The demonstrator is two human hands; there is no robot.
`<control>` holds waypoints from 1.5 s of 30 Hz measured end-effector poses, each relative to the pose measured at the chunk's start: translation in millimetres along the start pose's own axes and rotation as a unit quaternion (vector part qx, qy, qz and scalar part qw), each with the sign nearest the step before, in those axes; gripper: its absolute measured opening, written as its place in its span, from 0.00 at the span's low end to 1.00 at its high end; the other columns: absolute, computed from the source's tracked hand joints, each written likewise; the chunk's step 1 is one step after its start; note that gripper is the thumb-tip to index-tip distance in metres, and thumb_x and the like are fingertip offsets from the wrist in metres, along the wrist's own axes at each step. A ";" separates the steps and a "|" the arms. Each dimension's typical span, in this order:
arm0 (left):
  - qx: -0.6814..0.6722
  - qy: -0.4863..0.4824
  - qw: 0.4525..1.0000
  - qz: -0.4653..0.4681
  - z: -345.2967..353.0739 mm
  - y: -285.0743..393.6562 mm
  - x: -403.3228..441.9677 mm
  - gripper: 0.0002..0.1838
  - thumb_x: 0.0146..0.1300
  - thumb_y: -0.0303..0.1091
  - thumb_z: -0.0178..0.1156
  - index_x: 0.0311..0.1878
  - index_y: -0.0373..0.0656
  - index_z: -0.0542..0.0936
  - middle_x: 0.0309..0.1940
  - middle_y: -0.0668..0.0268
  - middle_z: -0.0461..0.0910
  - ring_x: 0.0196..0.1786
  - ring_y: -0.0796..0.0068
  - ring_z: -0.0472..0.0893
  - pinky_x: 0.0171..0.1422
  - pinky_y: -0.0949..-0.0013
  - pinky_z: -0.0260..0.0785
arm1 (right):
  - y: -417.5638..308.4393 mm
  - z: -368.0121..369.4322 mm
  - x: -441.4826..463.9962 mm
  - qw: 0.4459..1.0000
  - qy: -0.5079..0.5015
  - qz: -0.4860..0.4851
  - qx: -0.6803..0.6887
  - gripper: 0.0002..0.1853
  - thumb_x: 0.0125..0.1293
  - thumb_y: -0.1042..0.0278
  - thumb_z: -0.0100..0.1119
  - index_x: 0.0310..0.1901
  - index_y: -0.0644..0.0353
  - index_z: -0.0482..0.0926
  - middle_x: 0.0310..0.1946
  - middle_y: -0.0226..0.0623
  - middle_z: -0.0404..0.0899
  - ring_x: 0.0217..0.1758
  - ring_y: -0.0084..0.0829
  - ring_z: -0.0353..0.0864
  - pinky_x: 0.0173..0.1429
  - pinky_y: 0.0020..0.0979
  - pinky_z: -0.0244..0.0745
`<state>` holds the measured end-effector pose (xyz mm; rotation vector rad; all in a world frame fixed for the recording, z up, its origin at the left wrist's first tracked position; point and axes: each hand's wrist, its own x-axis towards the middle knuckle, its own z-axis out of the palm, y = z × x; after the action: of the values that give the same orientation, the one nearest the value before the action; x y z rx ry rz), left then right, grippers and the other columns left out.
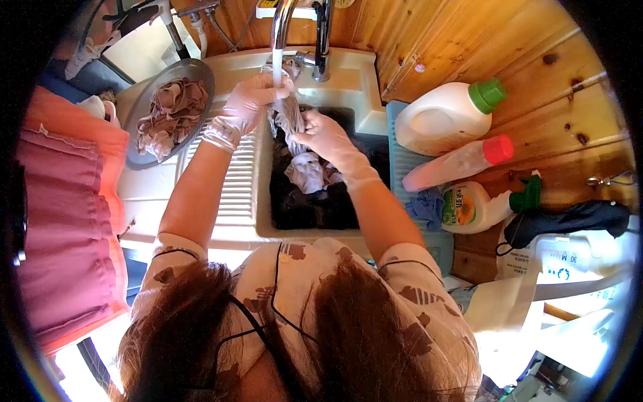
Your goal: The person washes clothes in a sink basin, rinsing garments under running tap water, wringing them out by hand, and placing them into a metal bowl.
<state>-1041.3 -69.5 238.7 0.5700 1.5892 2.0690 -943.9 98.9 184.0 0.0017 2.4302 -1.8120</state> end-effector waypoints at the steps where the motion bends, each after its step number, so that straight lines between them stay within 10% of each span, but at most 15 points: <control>1: 0.024 0.017 1.000 -0.003 1.6 4.2 -2.9 0.10 0.54 0.31 0.63 0.39 0.38 0.81 0.31 0.67 0.80 0.34 0.75 0.78 0.41 0.72 0.70 | -3.0 7.8 9.5 0.993 0.000 0.012 -0.116 0.21 0.55 0.58 0.64 0.45 0.65 0.78 0.39 0.51 0.81 0.45 0.42 0.81 0.52 0.37 0.73; 4: 0.111 0.102 0.988 0.018 -4.6 29.8 -4.5 0.09 0.56 0.31 0.62 0.38 0.38 0.82 0.31 0.68 0.80 0.32 0.78 0.77 0.38 0.76 0.70 | -25.5 11.1 23.5 0.929 0.044 0.025 -0.368 0.20 0.55 0.58 0.64 0.44 0.65 0.78 0.35 0.51 0.81 0.39 0.41 0.82 0.48 0.38 0.74; 6: 0.172 0.209 0.962 0.047 -21.4 33.8 -9.0 0.09 0.57 0.32 0.61 0.37 0.38 0.82 0.31 0.69 0.80 0.30 0.80 0.76 0.36 0.78 0.69 | 20.4 -2.6 50.5 0.999 0.002 -0.008 -0.039 0.16 0.57 0.64 0.63 0.44 0.64 0.78 0.36 0.47 0.82 0.40 0.36 0.81 0.49 0.35 0.74; 10: 0.187 0.244 0.952 0.008 -45.0 42.0 -19.3 0.11 0.59 0.36 0.59 0.38 0.39 0.83 0.28 0.70 0.79 0.30 0.84 0.74 0.35 0.80 0.67 | -40.7 -24.0 44.4 0.925 -0.019 0.047 0.377 0.10 0.60 0.74 0.59 0.44 0.65 0.77 0.42 0.41 0.79 0.46 0.34 0.78 0.56 0.35 0.72; 16: 0.535 0.020 0.840 -0.091 -39.2 64.5 -40.2 0.26 0.49 0.55 0.66 0.43 0.45 0.83 0.41 0.52 0.81 0.46 0.57 0.80 0.53 0.64 0.69 | -79.7 -33.1 68.8 0.956 -0.042 0.003 0.289 0.11 0.56 0.79 0.61 0.43 0.59 0.79 0.35 0.32 0.80 0.40 0.28 0.78 0.51 0.27 0.72; 18: 0.646 -0.032 0.735 -0.205 -13.7 89.8 -48.4 0.27 0.46 0.52 0.67 0.45 0.41 0.82 0.42 0.50 0.80 0.47 0.54 0.79 0.53 0.62 0.69 | -86.6 -29.2 71.5 0.996 -0.082 -0.008 0.034 0.13 0.58 0.80 0.58 0.46 0.63 0.78 0.41 0.33 0.80 0.41 0.26 0.78 0.49 0.26 0.72; 25: 0.509 0.170 0.840 -0.074 -75.4 21.0 -40.8 0.19 0.50 0.37 0.63 0.44 0.36 0.79 0.36 0.52 0.81 0.40 0.55 0.80 0.48 0.64 0.73 | -81.4 -42.1 77.3 0.996 -0.043 -0.003 0.081 0.07 0.57 0.81 0.59 0.37 0.61 0.80 0.36 0.30 0.81 0.40 0.24 0.78 0.49 0.24 0.71; 28: 0.034 0.220 0.975 -0.027 -70.8 2.3 -39.0 0.14 0.55 0.28 0.58 0.45 0.37 0.75 0.30 0.61 0.78 0.35 0.71 0.78 0.38 0.65 0.73 | -96.9 -45.4 63.3 0.974 -0.048 0.000 0.221 0.07 0.57 0.79 0.61 0.37 0.61 0.80 0.36 0.30 0.81 0.39 0.23 0.78 0.49 0.23 0.71; 34: -0.111 0.081 0.989 -0.060 -57.1 -9.2 0.5 0.11 0.60 0.31 0.56 0.44 0.37 0.75 0.34 0.63 0.78 0.33 0.69 0.77 0.39 0.66 0.74 | -27.3 -9.0 71.1 0.946 -0.077 -0.067 -0.307 0.33 0.40 0.59 0.76 0.50 0.62 0.75 0.43 0.44 0.80 0.47 0.37 0.79 0.56 0.35 0.72; 37: -0.188 0.002 0.980 -0.062 -35.4 -11.1 12.8 0.11 0.59 0.31 0.58 0.43 0.37 0.76 0.33 0.64 0.78 0.32 0.72 0.78 0.39 0.72 0.73 | -6.8 27.5 59.7 0.969 -0.174 -0.056 -0.166 0.22 0.49 0.62 0.71 0.44 0.64 0.76 0.33 0.37 0.81 0.36 0.30 0.80 0.47 0.29 0.74; 39: -0.492 -0.056 0.859 -0.129 -18.3 7.0 7.0 0.15 0.55 0.28 0.61 0.45 0.35 0.76 0.34 0.63 0.79 0.34 0.73 0.79 0.39 0.76 0.72 | 43.1 50.8 53.5 0.988 -0.124 0.076 -0.043 0.16 0.53 0.64 0.68 0.41 0.63 0.77 0.32 0.30 0.82 0.32 0.25 0.80 0.39 0.27 0.74; 41: 0.057 0.031 0.990 0.122 -15.6 12.0 -7.7 0.17 0.51 0.26 0.63 0.46 0.35 0.76 0.34 0.63 0.79 0.34 0.74 0.79 0.39 0.75 0.73 | 68.3 56.9 39.2 0.931 -0.081 0.119 0.336 0.14 0.56 0.71 0.62 0.44 0.64 0.76 0.39 0.37 0.80 0.38 0.29 0.80 0.39 0.30 0.74; 42: 0.336 0.074 0.908 0.238 -17.7 11.8 -16.5 0.18 0.49 0.25 0.65 0.46 0.34 0.76 0.34 0.62 0.79 0.35 0.74 0.79 0.39 0.74 0.73 | 64.0 48.4 34.3 0.897 -0.054 0.115 0.423 0.15 0.57 0.74 0.60 0.46 0.64 0.74 0.42 0.41 0.79 0.40 0.33 0.81 0.41 0.32 0.75; 44: 0.411 0.099 0.889 0.178 -49.0 -17.5 -32.8 0.22 0.46 0.24 0.67 0.47 0.37 0.75 0.37 0.64 0.80 0.37 0.73 0.79 0.48 0.76 0.72 | 39.2 28.7 20.6 0.810 0.000 0.086 0.580 0.19 0.57 0.80 0.54 0.52 0.65 0.70 0.46 0.47 0.77 0.43 0.40 0.81 0.45 0.36 0.77; 45: 0.134 0.097 0.986 0.006 -56.1 -39.2 -34.9 0.23 0.49 0.29 0.67 0.50 0.39 0.74 0.38 0.64 0.80 0.41 0.72 0.78 0.53 0.70 0.70 | 54.0 18.3 26.3 0.849 0.020 0.078 0.522 0.25 0.56 0.83 0.46 0.58 0.65 0.67 0.44 0.50 0.76 0.47 0.42 0.80 0.49 0.39 0.79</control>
<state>-1041.5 -124.8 185.5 0.4793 2.0008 1.9832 -964.8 95.3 124.9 0.3085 1.1056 -2.7581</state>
